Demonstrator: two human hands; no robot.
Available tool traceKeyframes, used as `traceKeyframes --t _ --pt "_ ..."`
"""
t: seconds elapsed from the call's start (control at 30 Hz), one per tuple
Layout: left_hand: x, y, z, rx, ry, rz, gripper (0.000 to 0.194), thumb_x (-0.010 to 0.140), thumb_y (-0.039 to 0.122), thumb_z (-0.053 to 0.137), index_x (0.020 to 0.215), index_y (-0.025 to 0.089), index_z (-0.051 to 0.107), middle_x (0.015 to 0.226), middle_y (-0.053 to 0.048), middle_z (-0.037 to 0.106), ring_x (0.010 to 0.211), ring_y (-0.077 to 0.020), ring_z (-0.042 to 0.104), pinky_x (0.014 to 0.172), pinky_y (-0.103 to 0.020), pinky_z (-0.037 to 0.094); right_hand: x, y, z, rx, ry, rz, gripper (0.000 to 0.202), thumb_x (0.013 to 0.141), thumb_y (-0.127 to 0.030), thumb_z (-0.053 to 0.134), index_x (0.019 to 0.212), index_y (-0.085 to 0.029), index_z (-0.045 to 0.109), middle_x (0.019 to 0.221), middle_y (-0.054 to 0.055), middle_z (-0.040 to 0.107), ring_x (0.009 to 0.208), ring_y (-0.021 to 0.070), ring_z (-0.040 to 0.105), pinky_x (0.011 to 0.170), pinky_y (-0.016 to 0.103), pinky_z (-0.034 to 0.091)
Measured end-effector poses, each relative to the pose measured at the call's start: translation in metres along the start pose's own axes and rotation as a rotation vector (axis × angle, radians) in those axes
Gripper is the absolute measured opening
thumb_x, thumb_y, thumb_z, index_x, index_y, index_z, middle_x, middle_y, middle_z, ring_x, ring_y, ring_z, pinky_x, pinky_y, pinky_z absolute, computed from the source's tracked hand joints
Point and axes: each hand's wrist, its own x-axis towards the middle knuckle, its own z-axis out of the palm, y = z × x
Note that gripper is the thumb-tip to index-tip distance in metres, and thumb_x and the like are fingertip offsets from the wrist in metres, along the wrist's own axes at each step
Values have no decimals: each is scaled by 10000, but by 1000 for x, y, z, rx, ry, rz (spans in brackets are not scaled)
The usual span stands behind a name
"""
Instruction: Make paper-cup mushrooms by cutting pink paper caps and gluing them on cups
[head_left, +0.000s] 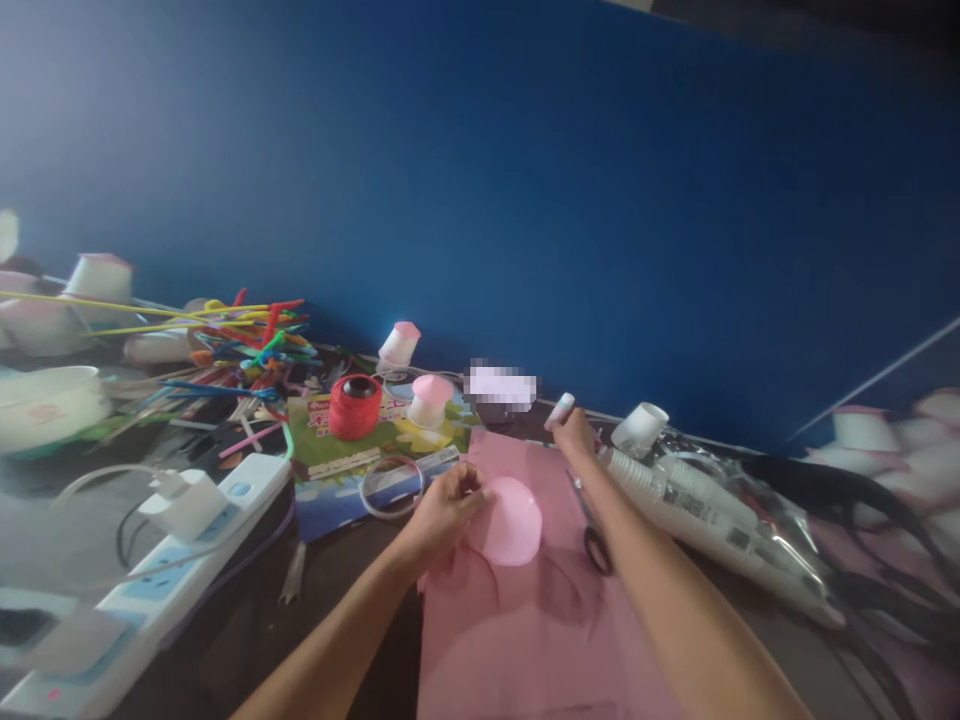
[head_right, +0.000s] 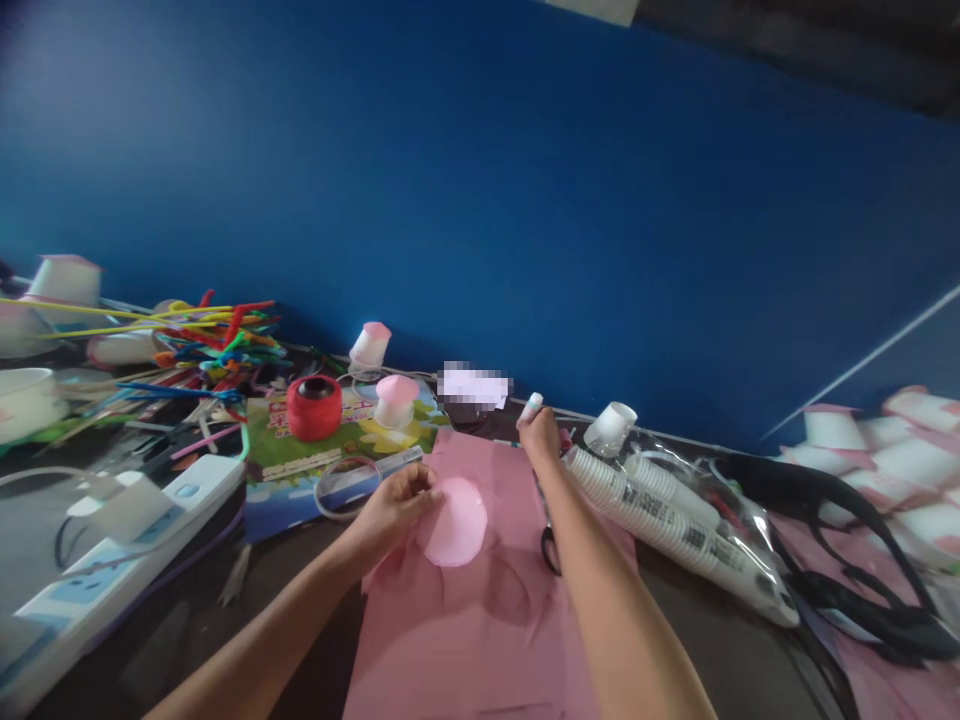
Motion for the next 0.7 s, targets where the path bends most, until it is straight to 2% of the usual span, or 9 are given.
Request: traceKeyframes --t 0.07,0.13,0.2,0.27,0.33,0.4,0.57,0.7 --pt "0 4 1 -17 15 -6 228 715 338 626 768 154 502 671 28 504 569 -78 441 514 -192 316 -12 0 -14 36 -16 -21 443 678 -260 625 1046 -27 548 1085 252 597 1045 301 550 786 318 392" --pt "0 8 1 -67 23 -16 253 697 348 644 755 151 495 655 31 497 556 -75 436 513 -194 318 -35 1 -29 104 -67 -58 397 764 -318 526 1055 -52 572 1026 197 632 971 258 587 747 302 407" --pt "0 11 2 -110 2 -23 277 676 357 662 754 151 494 648 32 499 551 -77 442 517 -197 327 -66 5 -44 195 -186 -101 412 822 -417 427 991 -100 629 869 124 675 764 198 628 643 277 425" --pt "-1 12 2 -105 -28 -26 283 670 365 666 753 153 498 636 35 500 541 -79 446 513 -199 331 -98 10 -55 299 -335 -131 490 836 -506 376 904 -114 664 778 92 673 613 152 599 563 257 421" --pt "-3 12 2 -61 -48 -15 262 690 366 646 764 157 508 642 34 506 544 -82 452 510 -198 330 -125 12 -63 562 -537 -105 517 828 -536 404 877 -95 669 755 90 652 583 128 549 536 243 393" --pt "-5 12 3 6 -40 2 238 709 365 624 775 158 525 662 27 522 560 -90 464 510 -197 330 -143 12 -69 670 -610 -78 493 807 -548 455 816 -105 671 694 57 620 547 107 493 505 227 348" --pt "-7 12 3 141 -3 45 227 711 365 612 787 156 568 708 8 556 619 -114 494 534 -204 349 -162 6 -77 704 -782 -68 318 771 -456 570 754 -144 630 600 -21 549 532 87 436 513 208 316" --pt "-4 12 5 144 5 50 217 711 354 619 765 152 559 691 14 543 613 -103 474 542 -199 353 -164 10 -68 723 -850 -57 253 710 -396 639 687 -151 582 583 -41 523 515 78 409 495 199 286"
